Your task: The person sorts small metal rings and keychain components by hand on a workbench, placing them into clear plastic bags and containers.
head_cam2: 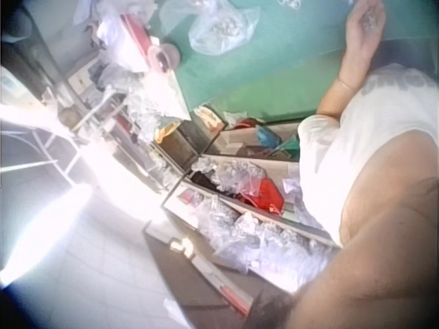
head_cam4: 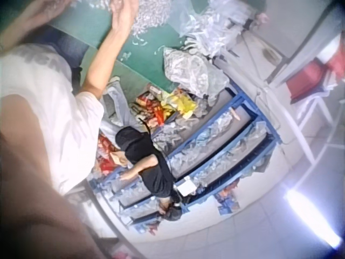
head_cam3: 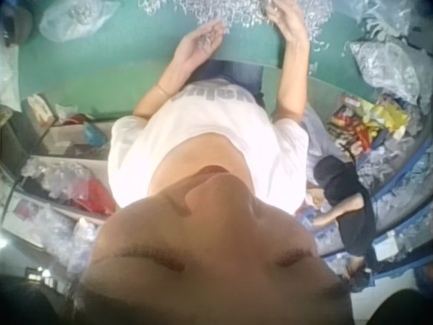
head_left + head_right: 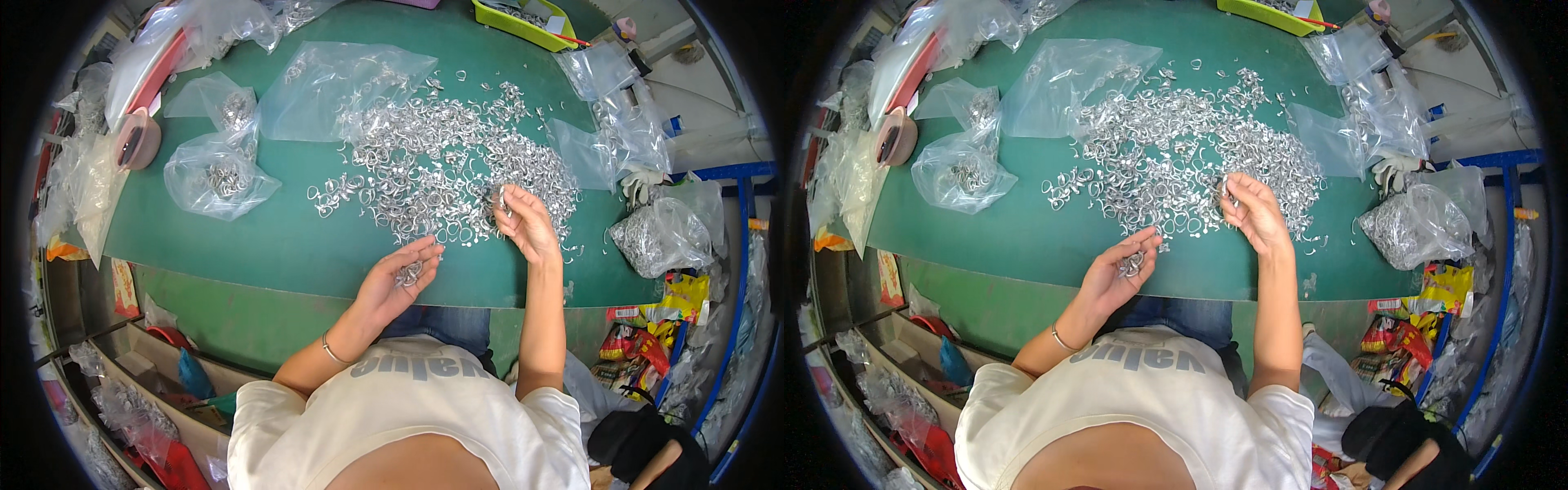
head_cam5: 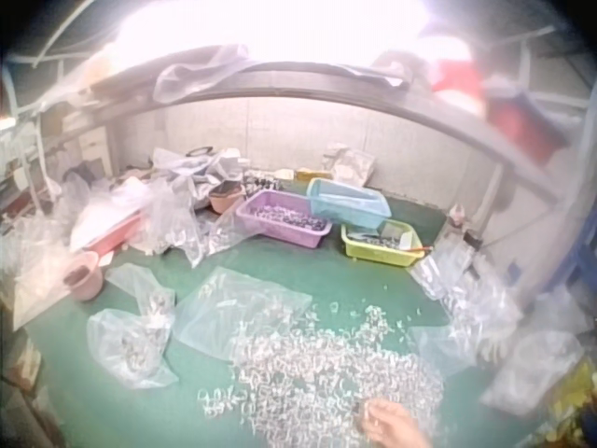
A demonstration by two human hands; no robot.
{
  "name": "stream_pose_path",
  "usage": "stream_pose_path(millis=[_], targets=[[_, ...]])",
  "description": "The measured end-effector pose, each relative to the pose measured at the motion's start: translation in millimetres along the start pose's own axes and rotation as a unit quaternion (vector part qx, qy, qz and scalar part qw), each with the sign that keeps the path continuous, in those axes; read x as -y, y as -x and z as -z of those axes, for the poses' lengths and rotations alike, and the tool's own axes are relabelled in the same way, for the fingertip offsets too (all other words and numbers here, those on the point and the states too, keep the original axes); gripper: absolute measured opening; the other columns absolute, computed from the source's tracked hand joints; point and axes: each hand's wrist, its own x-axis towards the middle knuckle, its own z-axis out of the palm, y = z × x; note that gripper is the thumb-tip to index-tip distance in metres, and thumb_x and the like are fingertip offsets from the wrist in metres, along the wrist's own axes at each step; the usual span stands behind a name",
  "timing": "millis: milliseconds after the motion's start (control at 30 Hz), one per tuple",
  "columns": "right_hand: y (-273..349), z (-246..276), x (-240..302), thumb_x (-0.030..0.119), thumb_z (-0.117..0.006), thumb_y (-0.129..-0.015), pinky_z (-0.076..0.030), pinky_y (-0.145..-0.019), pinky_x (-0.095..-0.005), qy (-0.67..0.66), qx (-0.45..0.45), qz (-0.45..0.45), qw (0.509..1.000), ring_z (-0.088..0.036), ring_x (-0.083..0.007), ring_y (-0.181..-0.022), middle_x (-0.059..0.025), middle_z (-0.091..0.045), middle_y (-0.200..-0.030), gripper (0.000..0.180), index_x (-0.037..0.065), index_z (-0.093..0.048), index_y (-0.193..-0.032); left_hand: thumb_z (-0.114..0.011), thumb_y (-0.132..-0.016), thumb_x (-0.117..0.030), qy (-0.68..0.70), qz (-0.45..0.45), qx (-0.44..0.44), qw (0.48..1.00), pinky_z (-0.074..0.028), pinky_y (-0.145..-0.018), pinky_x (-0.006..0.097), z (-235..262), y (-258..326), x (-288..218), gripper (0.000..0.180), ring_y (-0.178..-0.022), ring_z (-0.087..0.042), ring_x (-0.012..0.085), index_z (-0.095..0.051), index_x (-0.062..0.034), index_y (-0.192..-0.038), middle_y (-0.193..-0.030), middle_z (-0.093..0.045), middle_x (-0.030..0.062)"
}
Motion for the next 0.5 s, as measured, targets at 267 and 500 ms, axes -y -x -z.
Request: stream_pose_path(millis=[267, 500], targets=[[0, 13, -6, 0.009, -0.048, -0.093, -0.031, -0.046, -0.0173, 0.232, -0.062, 0.052, 0.969, -0.041, -0.0037, -0.056, 0.0012, -0.053, -0.075, 0.013, 0.001, -0.056, -0.097, -0.047, -0.088, -0.001, 0.004, 0.0, 0.013, 1.0, -0.052, -0.083, 0.03, 1, 0, 0, 0.041, -0.093, -0.061, 0.0206, -0.04, 0.0058, -0.128, -0.114, -0.056, 0.0173], [4, 10, 2, 0.008, -0.046, -0.092, -0.031, -0.047, -0.019, 0.258, -0.129, 0.07, 0.955, -0.038, -0.0017, -0.055, 0.0033, -0.051, -0.07, 0.019, 0.001, -0.062, -0.097, -0.048, -0.087, 0.0, 0.01, 0.0, -0.004, 1.0, -0.053, -0.082, 0.03, -1, 0, -1, 0.042, -0.09, -0.061, 0.0202, -0.041, 0.0059, -0.127, -0.112, -0.057, 0.0174]])
